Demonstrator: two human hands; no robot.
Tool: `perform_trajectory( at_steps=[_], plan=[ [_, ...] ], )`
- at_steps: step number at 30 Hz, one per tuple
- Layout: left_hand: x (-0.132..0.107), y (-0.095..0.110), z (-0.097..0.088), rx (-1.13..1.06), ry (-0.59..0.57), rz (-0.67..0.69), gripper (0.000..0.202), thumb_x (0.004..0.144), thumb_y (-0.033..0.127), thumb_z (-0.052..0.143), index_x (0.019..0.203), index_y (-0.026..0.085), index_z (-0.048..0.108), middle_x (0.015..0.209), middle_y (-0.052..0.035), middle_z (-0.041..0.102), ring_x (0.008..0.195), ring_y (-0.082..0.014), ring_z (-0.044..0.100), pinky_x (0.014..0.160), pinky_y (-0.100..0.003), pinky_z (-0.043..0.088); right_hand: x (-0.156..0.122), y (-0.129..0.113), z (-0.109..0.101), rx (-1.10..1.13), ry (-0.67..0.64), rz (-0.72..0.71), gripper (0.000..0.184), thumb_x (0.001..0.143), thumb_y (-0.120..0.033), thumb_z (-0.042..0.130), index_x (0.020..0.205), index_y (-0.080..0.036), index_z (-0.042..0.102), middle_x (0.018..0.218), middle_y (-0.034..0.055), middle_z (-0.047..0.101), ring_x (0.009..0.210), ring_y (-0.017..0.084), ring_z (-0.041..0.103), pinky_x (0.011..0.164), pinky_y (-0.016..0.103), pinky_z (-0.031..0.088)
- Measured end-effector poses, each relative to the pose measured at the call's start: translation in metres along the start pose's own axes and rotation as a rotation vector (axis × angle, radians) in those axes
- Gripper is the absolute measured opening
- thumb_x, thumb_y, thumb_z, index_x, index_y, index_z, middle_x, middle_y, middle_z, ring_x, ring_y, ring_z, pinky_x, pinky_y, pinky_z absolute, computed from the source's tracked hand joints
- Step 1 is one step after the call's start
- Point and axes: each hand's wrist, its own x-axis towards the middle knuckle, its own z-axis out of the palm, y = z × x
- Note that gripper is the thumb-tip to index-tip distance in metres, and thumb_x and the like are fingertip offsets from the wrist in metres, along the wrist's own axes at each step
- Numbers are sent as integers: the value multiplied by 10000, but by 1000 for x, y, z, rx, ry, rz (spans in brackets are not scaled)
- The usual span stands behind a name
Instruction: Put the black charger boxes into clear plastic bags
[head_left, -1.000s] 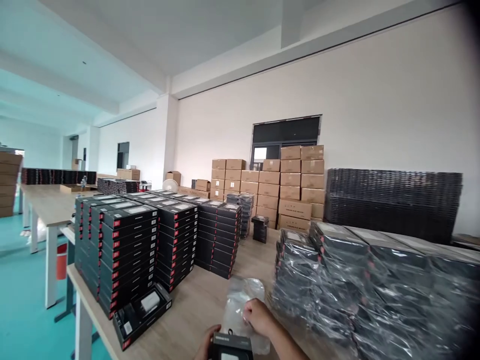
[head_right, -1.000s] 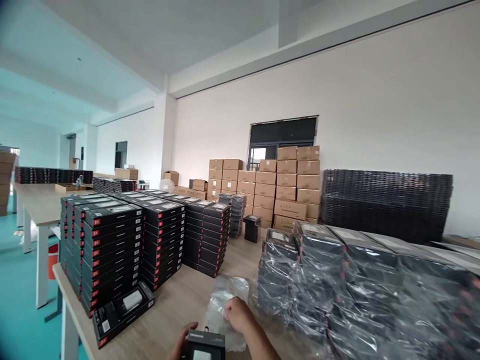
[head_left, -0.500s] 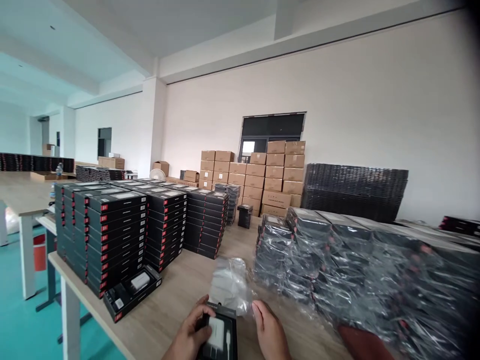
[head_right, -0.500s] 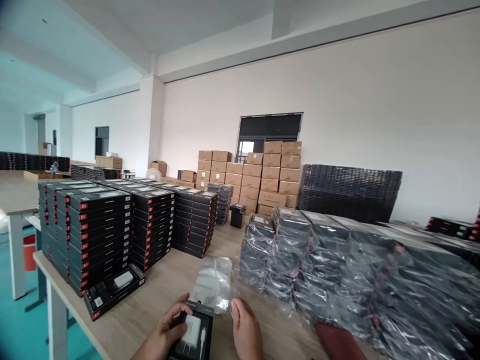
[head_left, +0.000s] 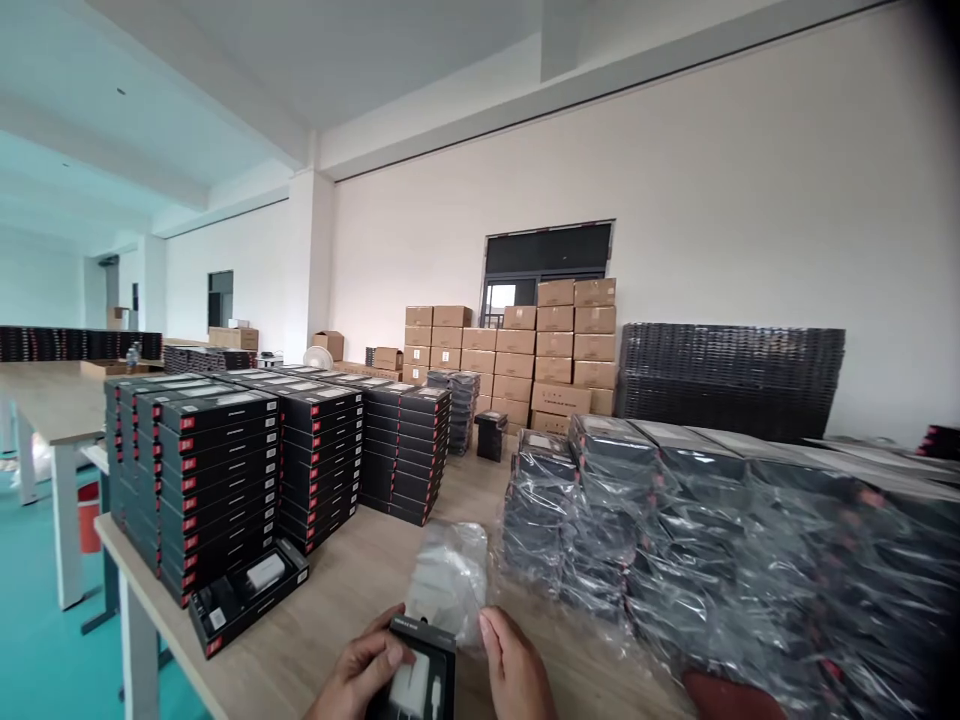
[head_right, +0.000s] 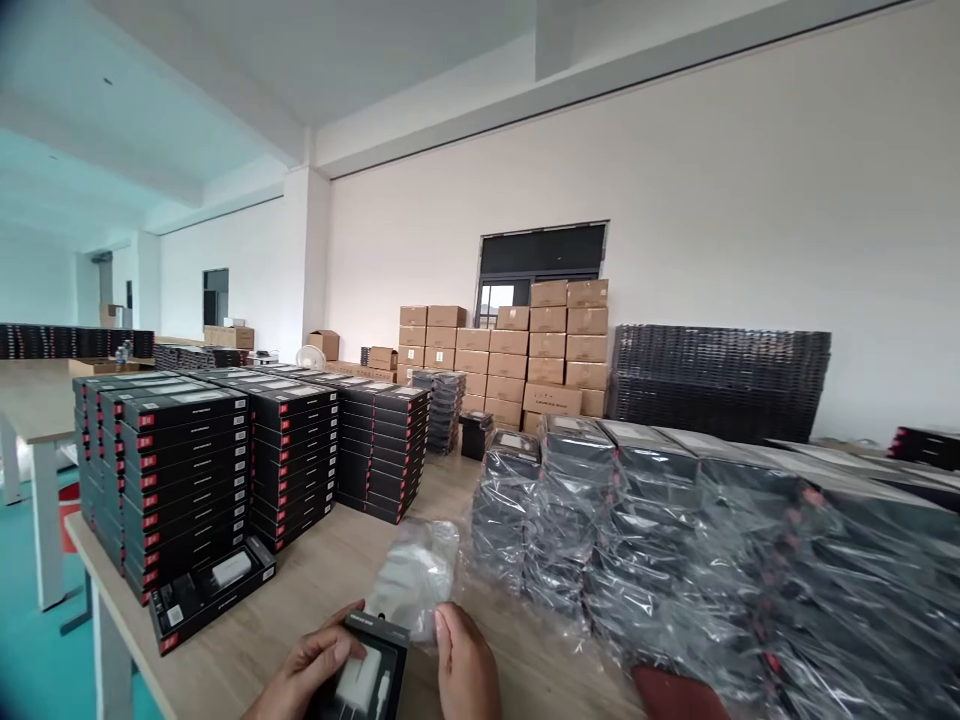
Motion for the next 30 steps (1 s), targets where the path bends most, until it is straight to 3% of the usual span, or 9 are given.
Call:
perform_trajectory(
  at_steps=[5,9,12,16,20,24,30],
  plan=[
    [-5,-3,2,70,6,7,378,778,545,615,832,199,759,1293,-116,593,1344,-347,363,1141,-481,193,5,3,2,16,13,-3,474,974,-489,255,920,-219,641,859,80,727,774,202,689,697,278,520],
    [6,5,12,159,-2,-37,480,774,616,564,721,181,760,1304,-128,584,1288,-385,416,1117,-514,211,7,6,2,-19,31,-103,421,992,-408,253,844,-225,603,793,59,686,743,189,655,679,280,487],
    [27,21,31,282,-67,-39,521,791,630,517,645,188,753,1127,-121,677,1182,-374,500,1083,-500,261,6,7,2,-88,9,-201,367,991,-322,271,786,-233,562,726,32,645,690,176,622,636,272,454],
    [50,28,50,299,-113,-38,367,685,525,691,606,168,715,829,-56,686,970,-285,568,906,-359,395,5,2,2,-157,-18,-273,258,951,-191,347,784,-239,537,746,16,628,709,176,604,638,270,422],
    [48,6,41,73,-109,-60,381,676,478,721,540,147,590,705,9,579,659,-132,471,637,-247,351,7,-5,-1,-119,-45,-267,224,944,-172,387,783,-240,525,755,4,610,714,171,587,648,269,412],
    [38,-12,22,-31,-101,34,500,700,530,698,484,160,442,698,14,517,648,-111,411,620,-234,319,9,-16,-8,-92,-58,-243,234,969,-209,366,813,-236,539,799,15,609,754,172,582,682,275,421],
    [32,-7,24,-21,-106,85,409,719,497,689,564,161,515,766,2,502,711,-133,436,672,-240,346,7,-37,-7,-168,-160,-282,232,962,-206,391,789,-234,543,835,16,615,782,172,587,705,277,434]
  ],
)
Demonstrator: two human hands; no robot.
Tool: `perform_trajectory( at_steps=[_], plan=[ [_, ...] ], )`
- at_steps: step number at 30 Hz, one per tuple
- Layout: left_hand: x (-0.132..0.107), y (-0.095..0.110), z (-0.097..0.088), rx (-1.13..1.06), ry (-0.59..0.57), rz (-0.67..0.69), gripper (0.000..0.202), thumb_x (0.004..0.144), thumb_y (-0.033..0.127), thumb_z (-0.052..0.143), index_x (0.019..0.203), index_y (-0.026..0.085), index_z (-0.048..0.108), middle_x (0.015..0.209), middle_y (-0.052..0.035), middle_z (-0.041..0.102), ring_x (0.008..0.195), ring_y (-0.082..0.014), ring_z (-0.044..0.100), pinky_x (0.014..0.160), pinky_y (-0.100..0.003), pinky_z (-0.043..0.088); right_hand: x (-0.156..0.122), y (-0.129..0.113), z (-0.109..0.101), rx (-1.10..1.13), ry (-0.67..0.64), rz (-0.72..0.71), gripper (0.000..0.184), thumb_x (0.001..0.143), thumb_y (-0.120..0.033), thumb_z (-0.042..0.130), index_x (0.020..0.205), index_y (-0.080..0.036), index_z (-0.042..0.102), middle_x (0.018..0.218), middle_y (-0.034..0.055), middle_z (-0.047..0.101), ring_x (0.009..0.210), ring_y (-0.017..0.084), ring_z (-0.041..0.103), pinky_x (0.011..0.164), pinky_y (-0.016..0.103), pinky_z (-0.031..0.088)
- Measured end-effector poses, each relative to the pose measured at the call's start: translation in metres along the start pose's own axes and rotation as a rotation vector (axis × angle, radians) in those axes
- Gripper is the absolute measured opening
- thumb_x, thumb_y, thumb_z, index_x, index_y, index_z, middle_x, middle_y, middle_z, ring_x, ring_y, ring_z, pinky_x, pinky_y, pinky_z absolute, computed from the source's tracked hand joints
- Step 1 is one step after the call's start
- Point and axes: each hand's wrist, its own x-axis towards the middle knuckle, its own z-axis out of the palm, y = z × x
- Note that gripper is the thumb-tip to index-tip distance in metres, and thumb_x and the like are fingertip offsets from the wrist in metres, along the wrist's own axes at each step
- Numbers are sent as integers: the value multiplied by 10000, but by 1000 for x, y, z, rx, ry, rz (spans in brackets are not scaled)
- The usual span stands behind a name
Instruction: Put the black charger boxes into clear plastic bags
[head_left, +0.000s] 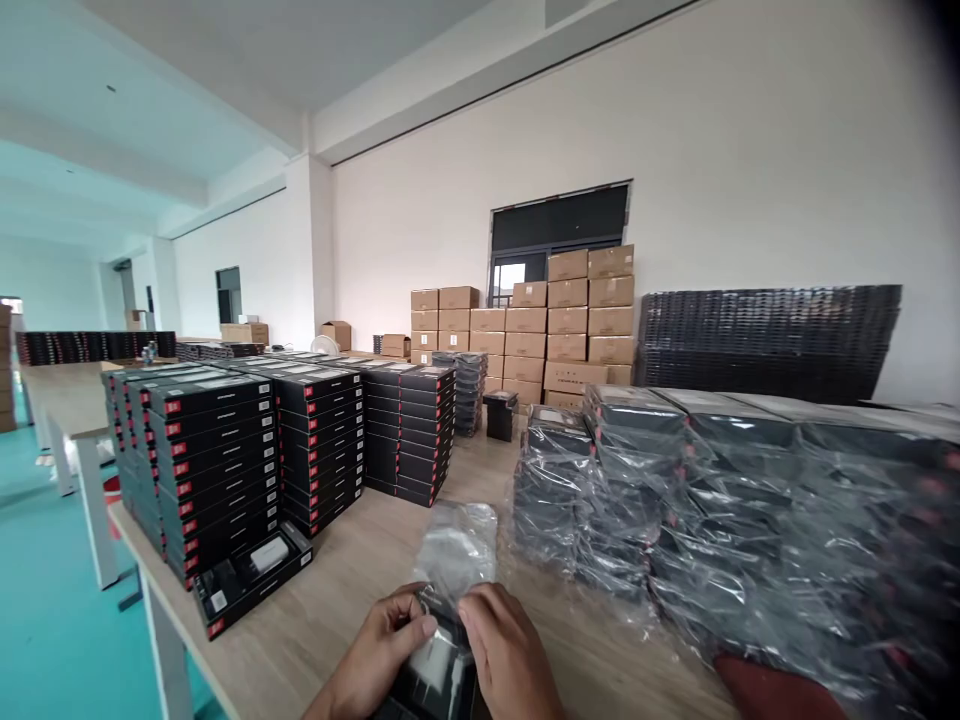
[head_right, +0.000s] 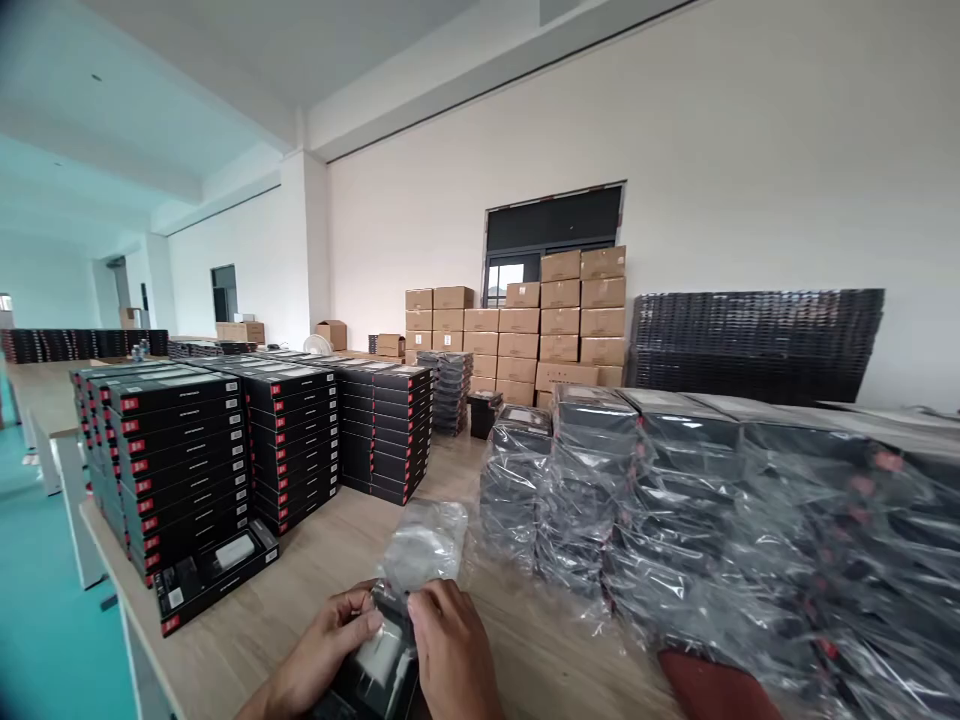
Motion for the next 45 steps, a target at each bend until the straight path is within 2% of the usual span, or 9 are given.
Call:
perform_trajectory(
  at_steps=[4,7,10,14,16,20,27,36,45],
  plan=[
    [2,-1,0,-30,14,-12,316,728,398,682,555,161,565,789,-6,525,760,-156,462,703,-251,361,3,-3,2,-19,-5,4,225,958,-201,397,819,-239,570,855,17,625,801,172,603,716,279,455],
    [4,-5,-3,-50,1,-27,293,747,391,669,571,161,625,846,-16,567,826,-175,499,761,-265,370,1,-1,-4,-11,22,12,161,951,-230,434,1001,-251,586,951,28,639,887,184,611,780,297,474],
    [5,-7,-5,-96,-14,-38,326,771,440,654,601,161,661,882,-21,589,816,-170,516,739,-266,380,-3,-3,-15,-10,-11,-19,280,902,-295,549,1178,-253,524,1075,50,623,1001,210,586,858,333,475],
    [6,-10,-7,-138,4,-36,321,752,431,687,593,152,671,905,-27,602,788,-160,528,693,-258,384,-9,-4,-24,-67,-71,-62,74,906,-236,520,885,-246,590,871,21,624,817,187,604,716,312,489],
    [6,-12,-7,-124,26,-52,328,732,441,703,585,150,671,955,-34,616,786,-160,536,692,-258,386,-11,-2,-24,-106,-24,-62,190,929,-208,463,772,-237,565,771,11,605,726,174,595,659,301,478],
    [7,-14,-9,-91,89,-71,337,703,468,718,578,157,685,1070,-54,625,887,-196,562,761,-274,405,-11,3,-21,-114,89,-64,198,951,-233,426,801,-241,554,739,9,601,686,172,596,624,289,476],
    [3,-1,-8,-74,117,-64,279,728,448,699,664,180,746,999,-54,652,1024,-234,550,881,-291,395,-8,5,-13,26,136,-88,217,973,-293,377,853,-247,551,770,23,633,711,171,628,643,267,509],
    [3,-9,-7,-126,259,-44,309,600,423,800,514,181,629,1106,-79,655,1107,-276,543,900,-312,395,-5,-9,-6,3,0,-4,157,883,-398,548,893,-250,599,678,1,630,646,189,632,610,287,496],
    [5,-12,-7,-70,156,-45,255,622,432,782,598,188,711,1156,-86,640,1207,-310,489,986,-356,366,-1,-14,-2,9,-43,97,200,920,-263,472,746,-247,570,725,-2,635,698,172,629,628,263,470]
  ],
)
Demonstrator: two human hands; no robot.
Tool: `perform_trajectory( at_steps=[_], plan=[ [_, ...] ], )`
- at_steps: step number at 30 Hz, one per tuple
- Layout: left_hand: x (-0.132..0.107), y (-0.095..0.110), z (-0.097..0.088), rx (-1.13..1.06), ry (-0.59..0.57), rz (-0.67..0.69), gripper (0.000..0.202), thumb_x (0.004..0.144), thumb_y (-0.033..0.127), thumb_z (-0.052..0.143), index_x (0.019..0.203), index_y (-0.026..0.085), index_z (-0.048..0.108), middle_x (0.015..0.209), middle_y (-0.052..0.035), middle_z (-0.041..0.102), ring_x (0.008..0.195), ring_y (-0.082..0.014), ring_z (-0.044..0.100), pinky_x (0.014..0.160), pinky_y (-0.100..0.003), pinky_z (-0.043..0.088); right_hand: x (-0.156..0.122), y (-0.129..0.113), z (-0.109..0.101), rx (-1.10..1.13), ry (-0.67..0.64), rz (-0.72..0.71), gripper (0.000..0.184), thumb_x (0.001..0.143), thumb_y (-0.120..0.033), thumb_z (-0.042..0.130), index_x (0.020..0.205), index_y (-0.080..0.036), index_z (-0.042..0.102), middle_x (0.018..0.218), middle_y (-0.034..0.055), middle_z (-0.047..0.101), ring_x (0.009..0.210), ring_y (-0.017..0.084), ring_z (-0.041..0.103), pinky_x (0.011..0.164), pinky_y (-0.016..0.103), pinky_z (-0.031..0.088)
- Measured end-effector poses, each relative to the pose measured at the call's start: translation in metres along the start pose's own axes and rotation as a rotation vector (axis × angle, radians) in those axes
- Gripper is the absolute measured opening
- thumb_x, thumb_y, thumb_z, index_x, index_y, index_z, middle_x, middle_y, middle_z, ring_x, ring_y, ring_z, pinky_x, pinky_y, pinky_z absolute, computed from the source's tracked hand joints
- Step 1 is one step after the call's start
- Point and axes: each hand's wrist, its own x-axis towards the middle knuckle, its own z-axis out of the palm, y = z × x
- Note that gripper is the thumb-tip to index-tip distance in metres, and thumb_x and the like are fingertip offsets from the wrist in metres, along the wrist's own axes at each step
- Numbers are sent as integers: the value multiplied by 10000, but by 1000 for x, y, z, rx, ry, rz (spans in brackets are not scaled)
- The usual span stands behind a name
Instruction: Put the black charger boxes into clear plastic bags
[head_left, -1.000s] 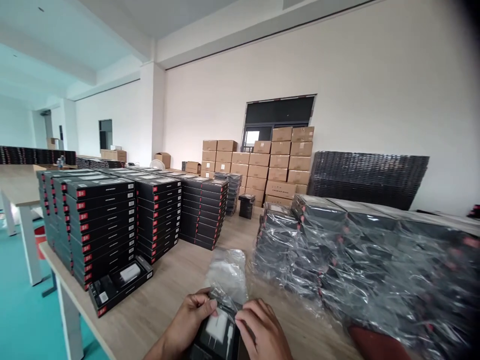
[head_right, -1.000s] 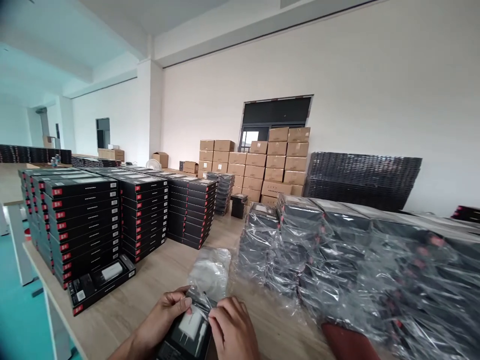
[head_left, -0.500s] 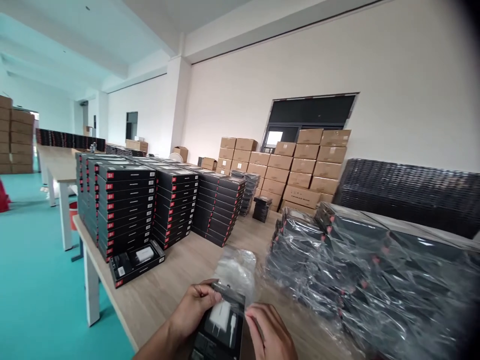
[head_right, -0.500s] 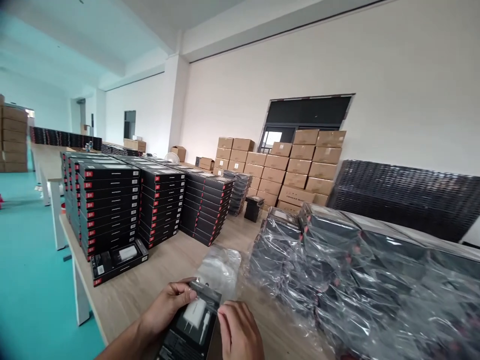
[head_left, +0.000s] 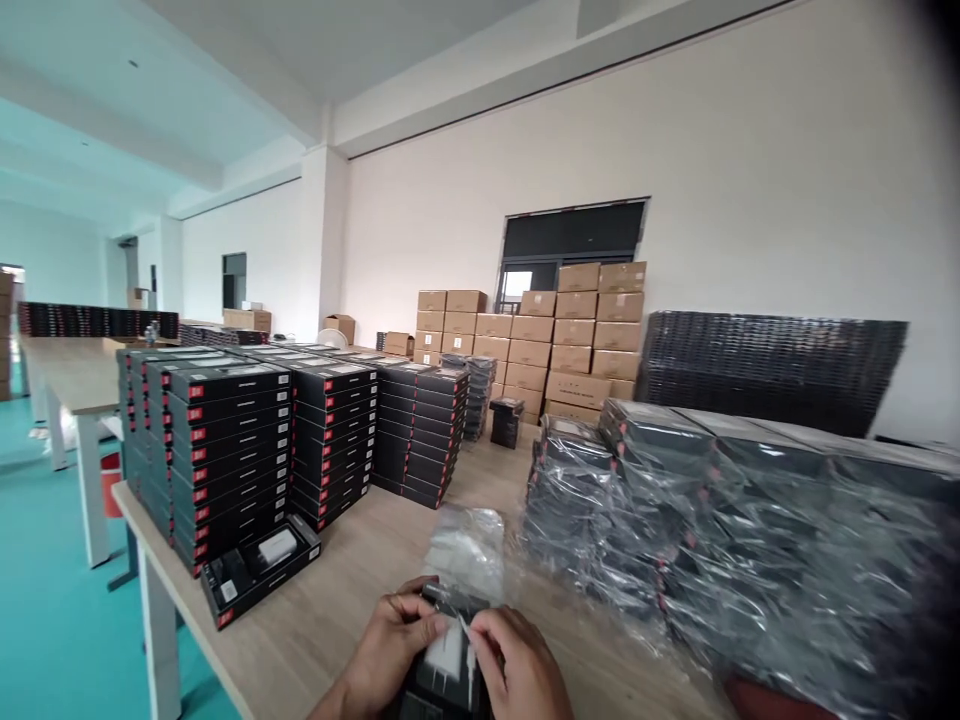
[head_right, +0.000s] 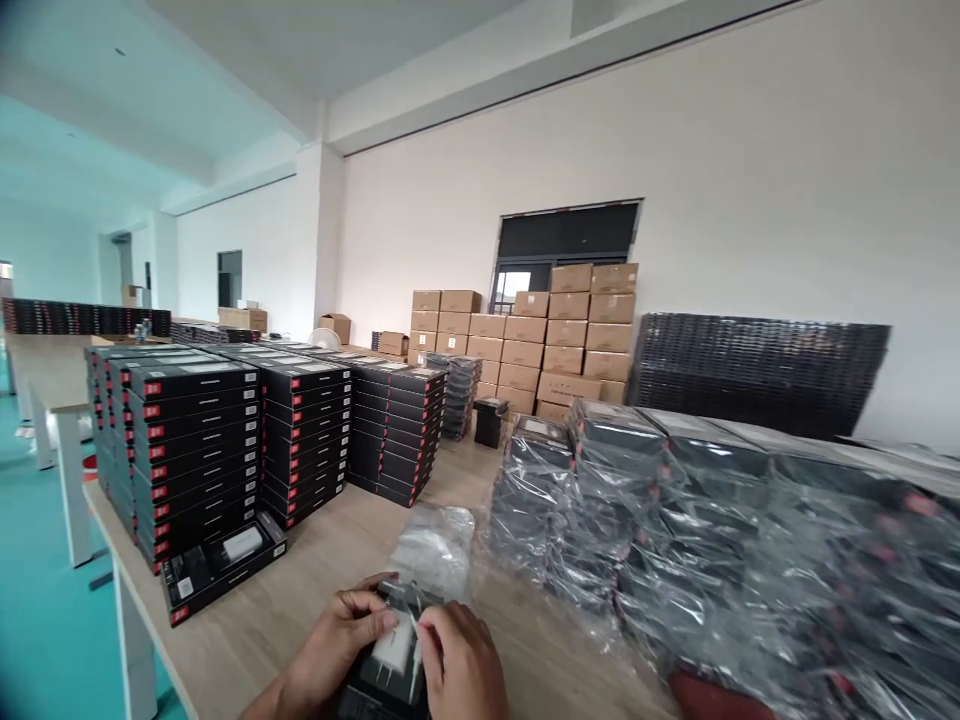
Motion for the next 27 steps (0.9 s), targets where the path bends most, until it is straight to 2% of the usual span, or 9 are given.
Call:
perform_trajectory(
  at_steps=[4,7,12,14,17,19,22,25,27],
  plan=[
    [0,1,-2,-6,-15,2,255,641,408,764,575,178,676,1100,-86,643,1117,-286,536,942,-348,377,-3,-4,-10,46,-54,-12,31,848,-260,586,821,-255,600,800,6,644,758,190,626,680,280,484],
    [-2,1,-2,0,-11,2,253,655,396,751,577,173,662,1139,-90,623,1082,-278,551,910,-343,391,-3,-3,-7,91,-19,4,138,866,-266,545,735,-250,588,744,6,631,713,187,614,650,276,475],
    [-5,2,-1,94,20,7,206,677,369,741,617,187,667,1234,-114,584,1277,-310,422,1035,-378,304,2,3,-1,358,118,245,252,869,-422,510,724,-224,569,654,-3,604,604,168,586,558,247,477],
    [-6,2,-1,122,14,3,193,686,360,737,622,193,664,1235,-119,586,1300,-313,402,1068,-394,265,4,5,-3,381,194,308,273,859,-450,500,719,-224,563,627,-10,588,581,164,573,549,244,480],
    [-6,3,-1,136,0,15,189,695,360,729,627,197,661,1243,-119,586,1306,-313,399,1081,-404,249,3,6,-6,252,272,250,159,789,-394,581,794,-235,587,704,2,625,653,182,594,626,269,503],
    [-6,4,-1,139,-16,28,189,708,361,711,635,195,658,1254,-118,580,1294,-309,413,1074,-408,260,2,7,-6,177,244,174,115,753,-306,593,851,-246,600,786,18,652,721,196,614,670,288,511],
    [-7,5,1,175,-31,41,187,727,345,687,632,189,646,1247,-113,581,1307,-301,392,1077,-402,253,3,12,-7,169,217,158,75,773,-241,515,787,-244,589,760,22,655,694,190,623,652,288,507],
    [-12,7,1,57,-73,-17,189,711,336,697,847,208,668,1343,-79,520,1174,-285,516,990,-395,367,5,21,-9,205,318,283,131,806,-300,482,767,-230,586,708,21,656,633,183,622,618,283,500],
    [-18,8,-4,-138,-72,-83,511,671,317,732,1151,287,560,1404,-54,463,1014,-243,605,883,-378,450,5,28,-12,232,390,389,195,819,-363,481,801,-217,610,709,27,670,615,185,628,593,280,497]
  ],
)
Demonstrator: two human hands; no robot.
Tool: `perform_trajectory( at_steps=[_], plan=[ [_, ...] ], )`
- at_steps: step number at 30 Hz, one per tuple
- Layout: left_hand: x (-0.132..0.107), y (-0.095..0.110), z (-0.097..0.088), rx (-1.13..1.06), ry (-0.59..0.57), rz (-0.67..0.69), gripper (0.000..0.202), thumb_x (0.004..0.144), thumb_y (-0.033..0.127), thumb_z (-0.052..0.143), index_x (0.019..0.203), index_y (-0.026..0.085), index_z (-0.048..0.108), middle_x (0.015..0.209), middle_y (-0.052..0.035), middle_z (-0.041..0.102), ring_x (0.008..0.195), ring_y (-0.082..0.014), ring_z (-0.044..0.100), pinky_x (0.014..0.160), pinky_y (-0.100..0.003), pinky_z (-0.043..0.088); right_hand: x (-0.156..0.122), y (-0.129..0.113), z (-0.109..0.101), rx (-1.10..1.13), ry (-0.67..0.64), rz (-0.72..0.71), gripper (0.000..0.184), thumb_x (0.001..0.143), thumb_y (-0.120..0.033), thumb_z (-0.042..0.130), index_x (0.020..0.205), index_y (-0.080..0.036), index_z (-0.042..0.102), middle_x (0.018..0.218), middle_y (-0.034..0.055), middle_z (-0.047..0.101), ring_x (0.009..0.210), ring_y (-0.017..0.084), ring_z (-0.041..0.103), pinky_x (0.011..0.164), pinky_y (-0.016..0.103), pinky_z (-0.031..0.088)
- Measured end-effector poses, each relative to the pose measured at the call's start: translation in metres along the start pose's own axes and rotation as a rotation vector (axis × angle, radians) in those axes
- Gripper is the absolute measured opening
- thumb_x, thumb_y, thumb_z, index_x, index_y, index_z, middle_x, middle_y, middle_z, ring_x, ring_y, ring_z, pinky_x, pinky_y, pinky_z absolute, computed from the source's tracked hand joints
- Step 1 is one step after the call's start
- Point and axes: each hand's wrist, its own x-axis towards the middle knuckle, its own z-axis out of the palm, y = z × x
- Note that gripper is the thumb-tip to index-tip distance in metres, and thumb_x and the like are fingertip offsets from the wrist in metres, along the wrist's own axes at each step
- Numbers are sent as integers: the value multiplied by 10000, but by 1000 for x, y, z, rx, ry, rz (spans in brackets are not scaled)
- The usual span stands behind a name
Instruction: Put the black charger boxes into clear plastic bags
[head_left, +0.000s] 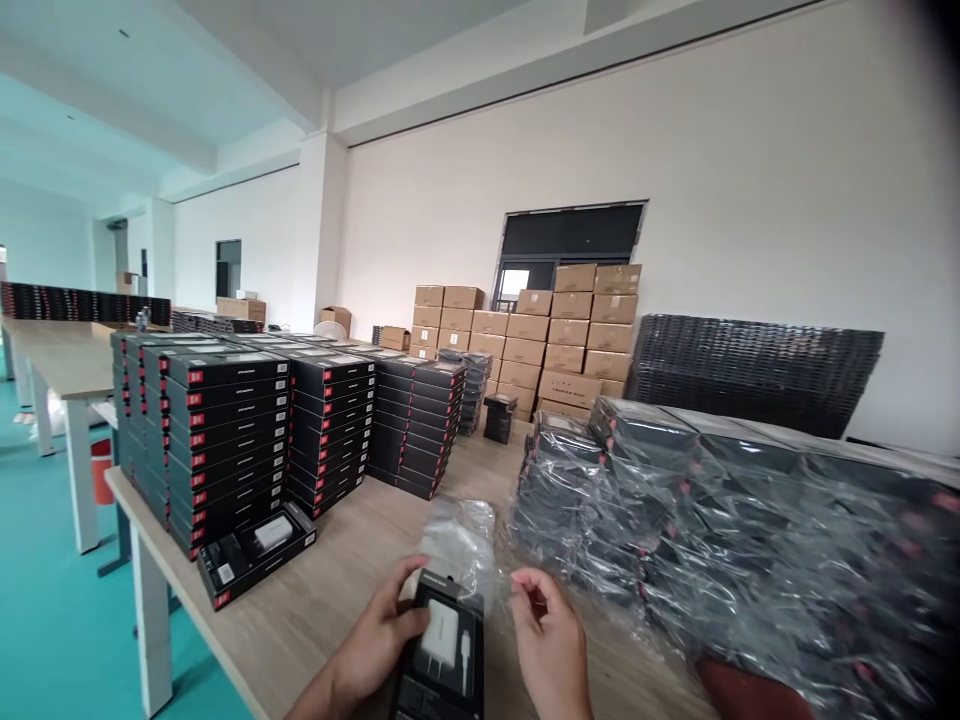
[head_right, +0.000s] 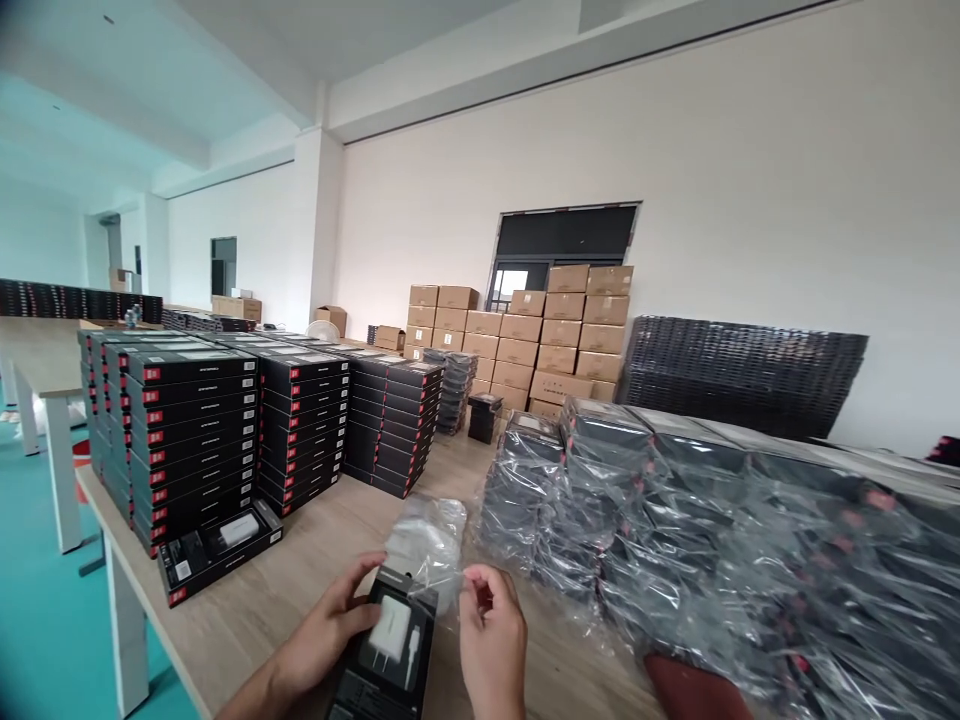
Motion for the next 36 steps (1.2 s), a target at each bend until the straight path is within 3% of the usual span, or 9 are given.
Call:
perform_trajectory(
  at_steps=[2,4,6,9,14,19,26,31,36],
  plan=[
    [-10,3,-9,-174,47,-48,737,640,299,758,1288,340,410,1345,-45,512,942,-225,632,822,-362,479,1,4,-2,12,21,54,254,822,-420,496,817,-210,639,719,35,687,616,191,636,589,282,497],
    [-22,8,-20,-256,39,-102,695,624,319,766,1243,293,451,1167,-50,622,920,-241,644,788,-353,481,-1,5,1,32,-20,40,287,818,-453,515,805,-209,664,732,45,704,633,199,644,606,289,499],
    [-33,17,-27,-266,-70,-182,585,582,357,779,1106,217,558,979,-64,682,843,-253,660,741,-341,471,-6,3,7,68,-97,-6,303,823,-458,510,787,-209,680,722,50,713,630,200,646,610,293,502],
    [-43,31,-23,-165,-214,-277,539,517,312,806,1002,170,619,848,-54,692,743,-208,651,681,-288,432,-14,-3,19,112,-218,-58,296,814,-447,529,726,-213,687,650,36,705,582,193,636,571,281,498],
    [-38,36,-1,155,-106,-317,486,526,163,760,975,197,578,748,33,657,642,-121,571,591,-226,355,-25,-13,21,100,-346,-53,225,834,-355,549,699,-222,670,651,3,701,618,180,655,605,255,487],
    [-28,15,-3,242,-32,-277,518,564,203,758,1015,191,504,752,26,632,651,-133,568,588,-234,363,-28,-15,12,63,-331,-86,188,861,-294,539,733,-224,658,700,5,702,665,180,660,638,250,477],
    [-20,2,-14,226,-16,-119,558,562,300,822,1037,224,538,1199,-47,602,508,-33,477,516,-206,323,-28,-19,15,75,-372,-180,166,871,-205,523,785,-236,661,791,13,707,739,172,666,683,242,481],
    [-20,16,-5,276,-44,-88,405,634,351,770,985,183,655,1024,-63,704,826,-188,633,723,-264,451,-27,-19,13,56,-303,-225,188,894,-230,476,806,-235,643,776,24,673,718,174,648,673,252,473],
    [-22,23,0,416,-1,-151,480,713,406,659,1113,139,665,836,-56,738,739,-226,656,675,-301,481,-26,-14,11,-5,-248,-174,113,832,-254,522,845,-239,633,820,37,664,738,193,639,677,271,462]
  ],
)
